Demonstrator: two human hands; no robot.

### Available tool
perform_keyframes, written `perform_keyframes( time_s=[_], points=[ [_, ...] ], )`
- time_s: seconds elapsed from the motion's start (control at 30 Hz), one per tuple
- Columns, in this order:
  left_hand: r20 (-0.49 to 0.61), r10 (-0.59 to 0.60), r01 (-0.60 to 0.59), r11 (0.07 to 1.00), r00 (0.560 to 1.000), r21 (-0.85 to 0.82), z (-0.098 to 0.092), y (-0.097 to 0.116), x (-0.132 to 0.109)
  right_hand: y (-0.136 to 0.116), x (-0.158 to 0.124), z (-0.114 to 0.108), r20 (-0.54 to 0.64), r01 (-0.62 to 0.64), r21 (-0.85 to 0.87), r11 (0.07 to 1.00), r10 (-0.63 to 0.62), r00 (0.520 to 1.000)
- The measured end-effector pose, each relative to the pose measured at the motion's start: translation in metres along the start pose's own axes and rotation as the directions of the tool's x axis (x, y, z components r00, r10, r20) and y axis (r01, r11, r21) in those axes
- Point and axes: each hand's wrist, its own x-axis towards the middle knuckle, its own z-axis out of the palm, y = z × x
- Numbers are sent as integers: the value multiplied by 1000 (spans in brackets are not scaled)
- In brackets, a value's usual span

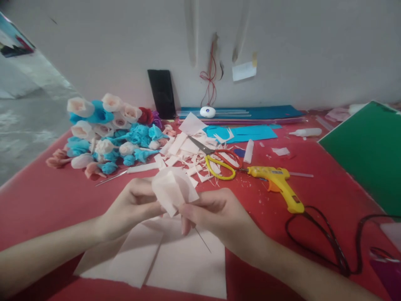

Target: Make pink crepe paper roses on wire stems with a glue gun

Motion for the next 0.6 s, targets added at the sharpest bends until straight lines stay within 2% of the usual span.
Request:
perform_keyframes(
  time_s=[0.23, 0.47, 0.6],
  points=[
    [-6, -10, 10, 998, 1000, -57, 2, -2, 1, -2, -1, 6, 3, 51, -83, 995, -51, 999],
    [78, -47, 61, 980, 996, -191, 5, -6, 0, 0, -1, 8, 24, 84, -96, 992, -83, 996],
    [73, -40, 51, 987, 997, -153, 5, -9, -1, -1, -1, 8, -29, 73, -198, 977, -80, 996]
  ],
)
